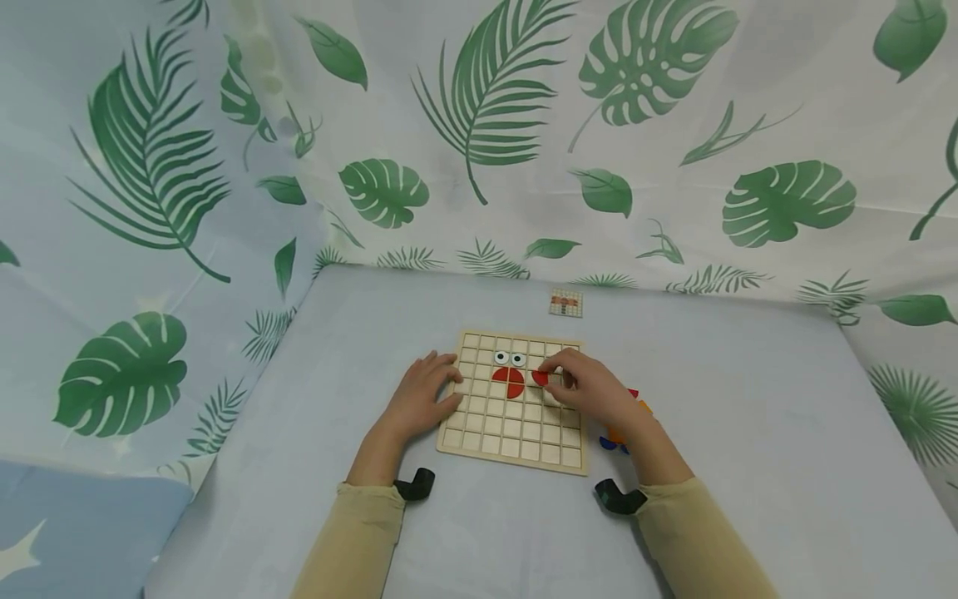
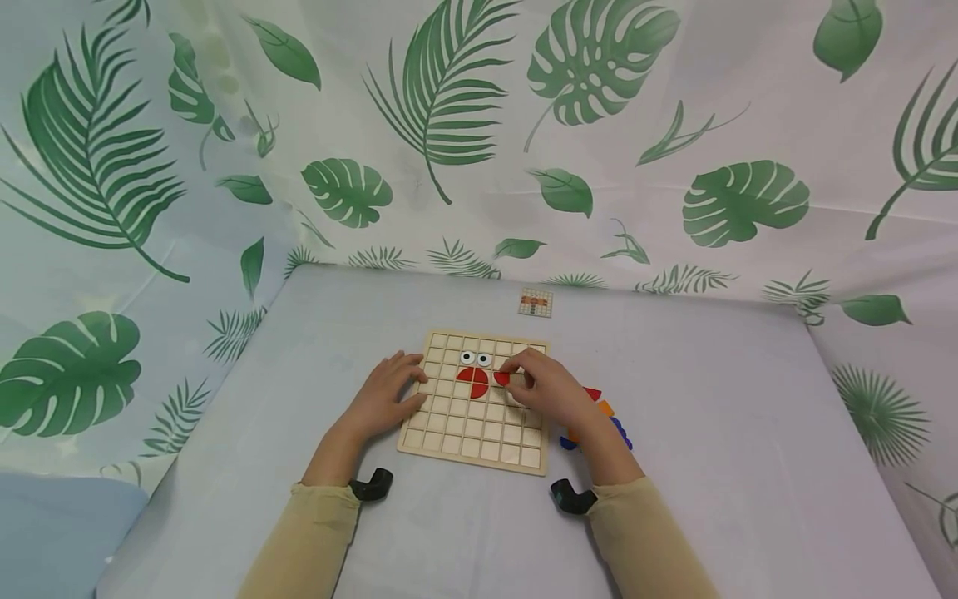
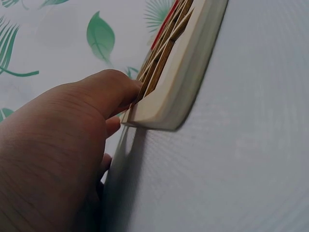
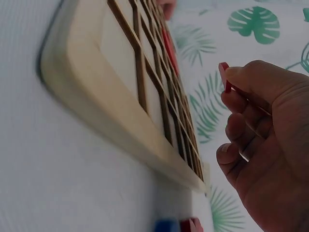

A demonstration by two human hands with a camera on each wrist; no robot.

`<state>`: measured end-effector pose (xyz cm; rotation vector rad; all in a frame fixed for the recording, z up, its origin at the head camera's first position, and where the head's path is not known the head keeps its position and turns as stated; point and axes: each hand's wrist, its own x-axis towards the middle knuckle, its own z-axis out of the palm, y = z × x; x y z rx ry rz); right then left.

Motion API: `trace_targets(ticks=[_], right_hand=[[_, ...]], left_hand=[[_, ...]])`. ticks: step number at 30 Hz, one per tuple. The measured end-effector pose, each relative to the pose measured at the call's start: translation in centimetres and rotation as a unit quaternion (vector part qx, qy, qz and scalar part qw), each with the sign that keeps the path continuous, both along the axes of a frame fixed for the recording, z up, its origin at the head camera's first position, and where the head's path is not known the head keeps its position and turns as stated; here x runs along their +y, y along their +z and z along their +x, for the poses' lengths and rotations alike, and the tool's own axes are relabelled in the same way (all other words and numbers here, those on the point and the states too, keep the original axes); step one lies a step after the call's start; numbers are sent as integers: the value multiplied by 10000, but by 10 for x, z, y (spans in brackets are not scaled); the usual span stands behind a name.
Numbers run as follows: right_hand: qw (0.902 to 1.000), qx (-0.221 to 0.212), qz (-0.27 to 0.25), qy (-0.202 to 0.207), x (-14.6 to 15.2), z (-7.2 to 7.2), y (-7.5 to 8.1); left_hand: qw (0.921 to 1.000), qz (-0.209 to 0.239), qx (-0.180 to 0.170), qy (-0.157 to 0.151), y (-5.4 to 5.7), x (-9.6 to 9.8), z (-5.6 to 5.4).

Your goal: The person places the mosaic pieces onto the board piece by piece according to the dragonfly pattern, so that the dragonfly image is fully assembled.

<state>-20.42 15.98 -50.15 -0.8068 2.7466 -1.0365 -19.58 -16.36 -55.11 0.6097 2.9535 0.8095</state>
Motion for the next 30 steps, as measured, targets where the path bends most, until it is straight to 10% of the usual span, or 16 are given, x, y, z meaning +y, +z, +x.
trace_targets(ticks=[30], right_hand=[[9983, -545, 192, -26, -60, -10, -20]], left_hand=[[10000, 61, -4, -52, 4, 0, 0]])
